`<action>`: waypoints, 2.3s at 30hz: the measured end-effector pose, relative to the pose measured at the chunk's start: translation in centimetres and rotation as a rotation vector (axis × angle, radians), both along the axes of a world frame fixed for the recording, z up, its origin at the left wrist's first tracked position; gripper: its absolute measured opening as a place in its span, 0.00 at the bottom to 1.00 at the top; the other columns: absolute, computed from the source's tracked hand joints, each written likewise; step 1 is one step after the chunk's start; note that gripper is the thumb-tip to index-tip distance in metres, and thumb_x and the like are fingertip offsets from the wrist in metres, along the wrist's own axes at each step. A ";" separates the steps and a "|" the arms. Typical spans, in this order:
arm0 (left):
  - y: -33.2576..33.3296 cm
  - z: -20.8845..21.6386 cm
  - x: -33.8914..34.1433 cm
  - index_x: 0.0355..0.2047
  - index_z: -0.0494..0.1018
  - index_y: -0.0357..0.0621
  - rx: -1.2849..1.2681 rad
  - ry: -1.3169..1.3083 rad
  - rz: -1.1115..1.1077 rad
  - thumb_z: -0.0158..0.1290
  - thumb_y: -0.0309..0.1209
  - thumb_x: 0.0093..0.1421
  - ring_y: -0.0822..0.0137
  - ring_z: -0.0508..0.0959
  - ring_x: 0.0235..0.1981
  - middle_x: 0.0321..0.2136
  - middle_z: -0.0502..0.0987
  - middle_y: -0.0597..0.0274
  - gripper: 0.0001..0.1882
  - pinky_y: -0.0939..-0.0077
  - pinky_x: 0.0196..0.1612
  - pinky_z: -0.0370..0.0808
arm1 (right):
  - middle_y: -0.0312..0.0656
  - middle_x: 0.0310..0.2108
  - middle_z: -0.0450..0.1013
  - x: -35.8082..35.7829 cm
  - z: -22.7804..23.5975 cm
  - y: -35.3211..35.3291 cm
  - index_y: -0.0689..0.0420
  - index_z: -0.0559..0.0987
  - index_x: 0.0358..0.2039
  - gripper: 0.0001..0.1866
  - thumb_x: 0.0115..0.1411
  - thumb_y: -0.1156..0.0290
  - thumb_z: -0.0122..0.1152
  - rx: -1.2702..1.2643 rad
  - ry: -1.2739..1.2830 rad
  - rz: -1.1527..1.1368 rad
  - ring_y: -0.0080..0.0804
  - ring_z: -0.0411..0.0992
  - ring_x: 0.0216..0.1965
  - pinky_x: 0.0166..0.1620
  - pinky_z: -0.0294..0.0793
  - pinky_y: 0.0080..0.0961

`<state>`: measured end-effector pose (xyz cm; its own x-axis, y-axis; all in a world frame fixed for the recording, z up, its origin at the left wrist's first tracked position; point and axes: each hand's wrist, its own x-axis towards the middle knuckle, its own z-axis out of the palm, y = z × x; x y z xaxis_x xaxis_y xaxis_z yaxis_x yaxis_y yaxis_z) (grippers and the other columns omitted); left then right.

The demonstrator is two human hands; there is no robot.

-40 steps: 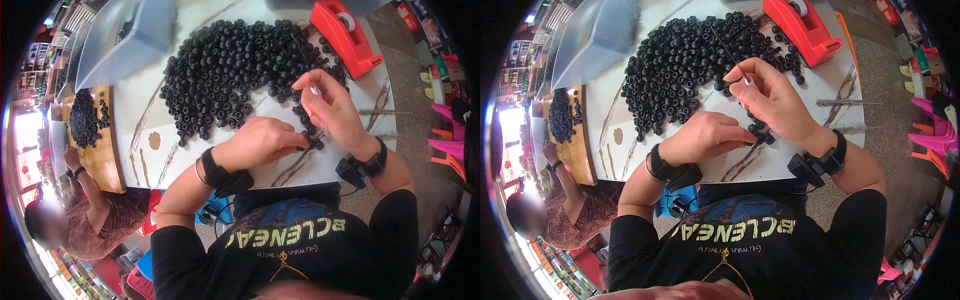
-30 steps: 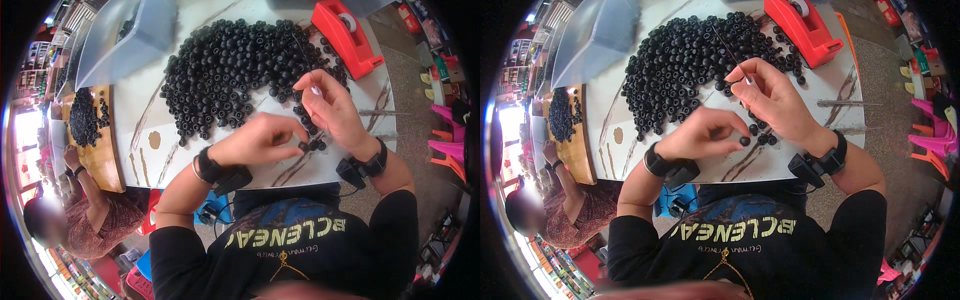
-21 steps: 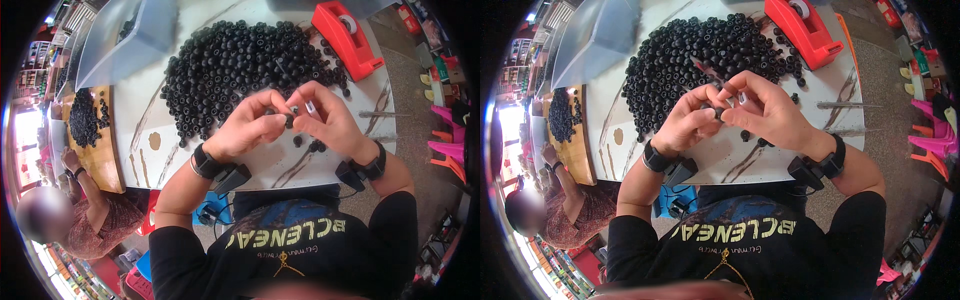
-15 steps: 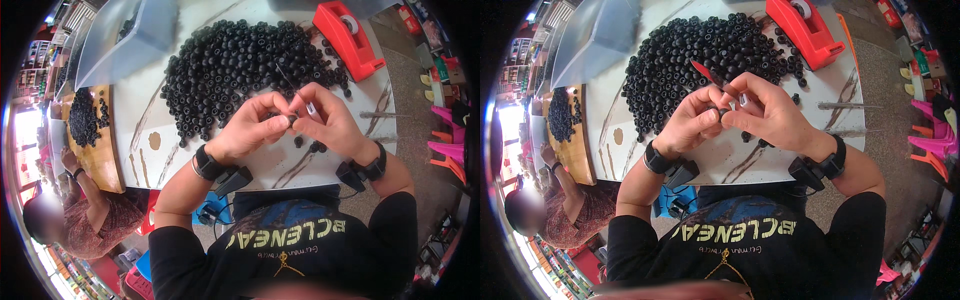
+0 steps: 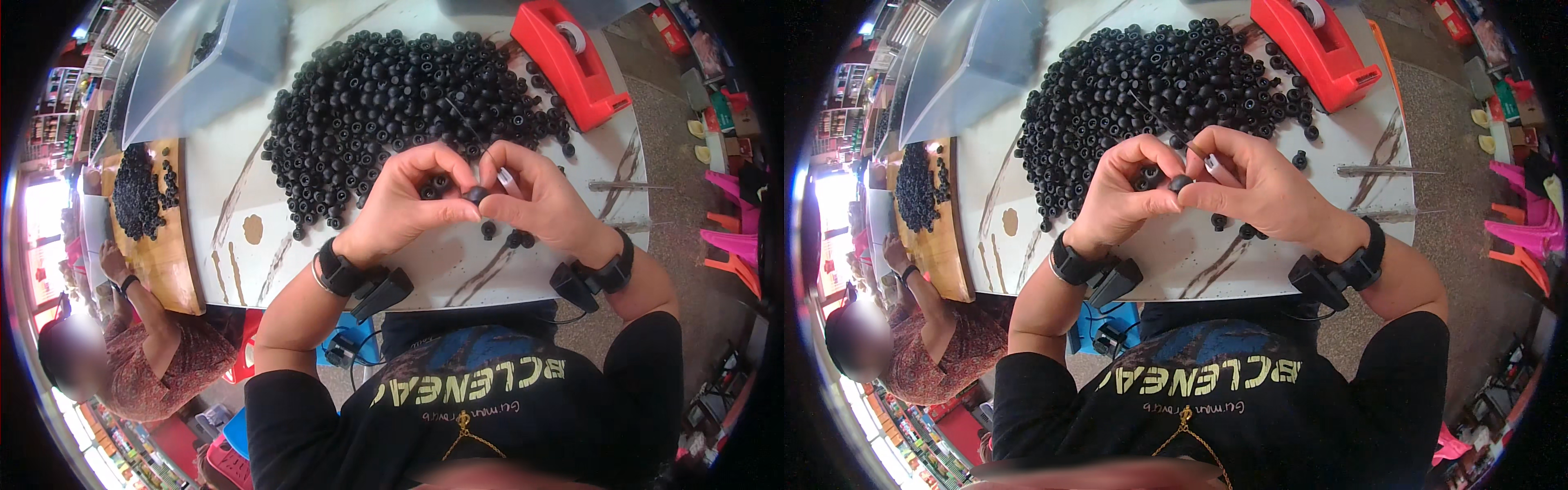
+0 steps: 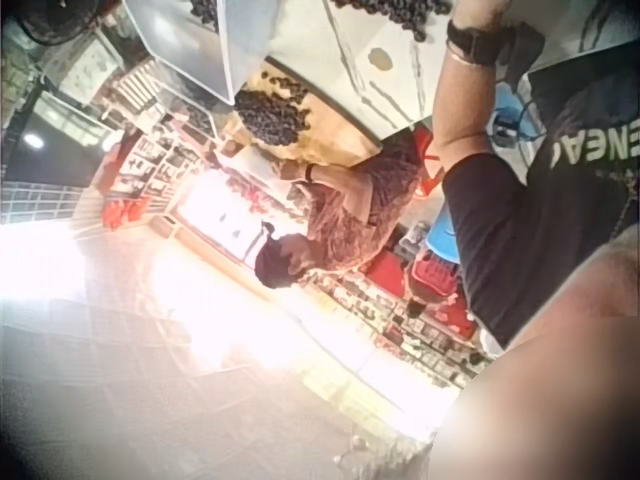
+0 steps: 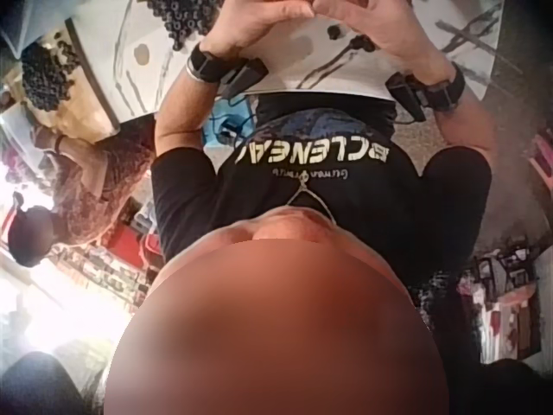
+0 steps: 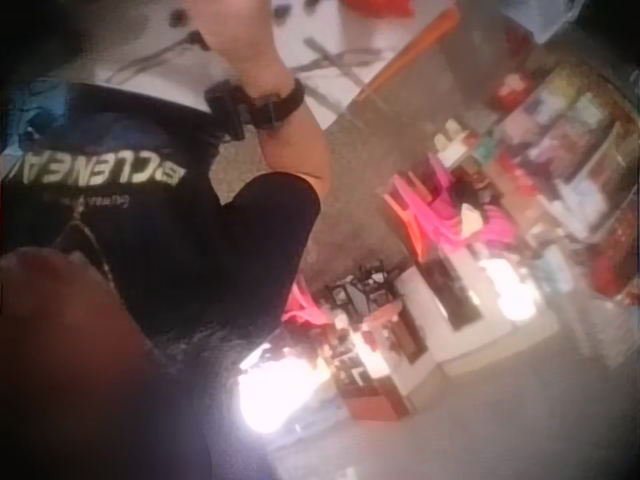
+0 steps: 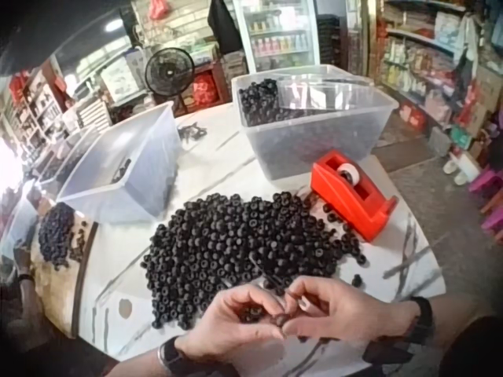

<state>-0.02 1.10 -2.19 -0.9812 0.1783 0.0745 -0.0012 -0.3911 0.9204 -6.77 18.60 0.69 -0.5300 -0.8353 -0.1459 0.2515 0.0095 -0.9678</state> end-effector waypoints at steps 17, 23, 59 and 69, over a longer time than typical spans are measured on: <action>0.2 -0.5 -0.2 0.27 0.69 0.43 0.115 -0.083 0.234 0.56 0.20 0.48 0.80 0.70 0.30 0.29 0.73 0.69 0.08 0.86 0.35 0.67 | 0.31 0.21 0.63 0.9 0.4 0.0 0.58 0.62 0.45 0.14 0.61 0.67 0.44 0.021 0.096 -0.040 0.12 0.59 0.21 0.24 0.57 0.09; 0.1 -0.8 -0.3 0.26 0.68 0.41 0.135 -0.022 0.204 0.55 0.19 0.48 0.74 0.73 0.33 0.29 0.74 0.63 0.07 0.81 0.39 0.69 | 0.31 0.22 0.64 1.1 0.0 -0.1 0.59 0.61 0.46 0.16 0.60 0.68 0.47 0.028 0.229 -0.056 0.13 0.61 0.23 0.27 0.61 0.11; -0.1 -0.8 -0.2 0.26 0.72 0.41 0.003 0.070 0.039 0.58 0.20 0.46 0.77 0.72 0.33 0.29 0.74 0.65 0.08 0.84 0.39 0.68 | 0.28 0.22 0.61 0.4 0.3 -0.1 0.58 0.63 0.43 0.18 0.57 0.65 0.54 0.027 -0.012 -0.010 0.09 0.57 0.22 0.23 0.55 0.08; -0.5 0.3 0.2 0.32 0.69 0.41 0.346 -0.223 -0.048 0.56 0.25 0.50 0.83 0.66 0.22 0.29 0.73 0.65 0.09 0.92 0.21 0.59 | 0.29 0.20 0.61 0.7 0.3 0.3 0.57 0.63 0.48 0.17 0.58 0.71 0.48 -0.067 0.135 0.002 0.12 0.58 0.21 0.24 0.56 0.11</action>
<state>0.16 0.61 -1.85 -0.9713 0.2258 -0.0752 -0.2112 -0.6718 0.7100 -6.10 18.94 0.96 -0.5394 -0.8419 -0.0167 0.1186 -0.0563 -0.9914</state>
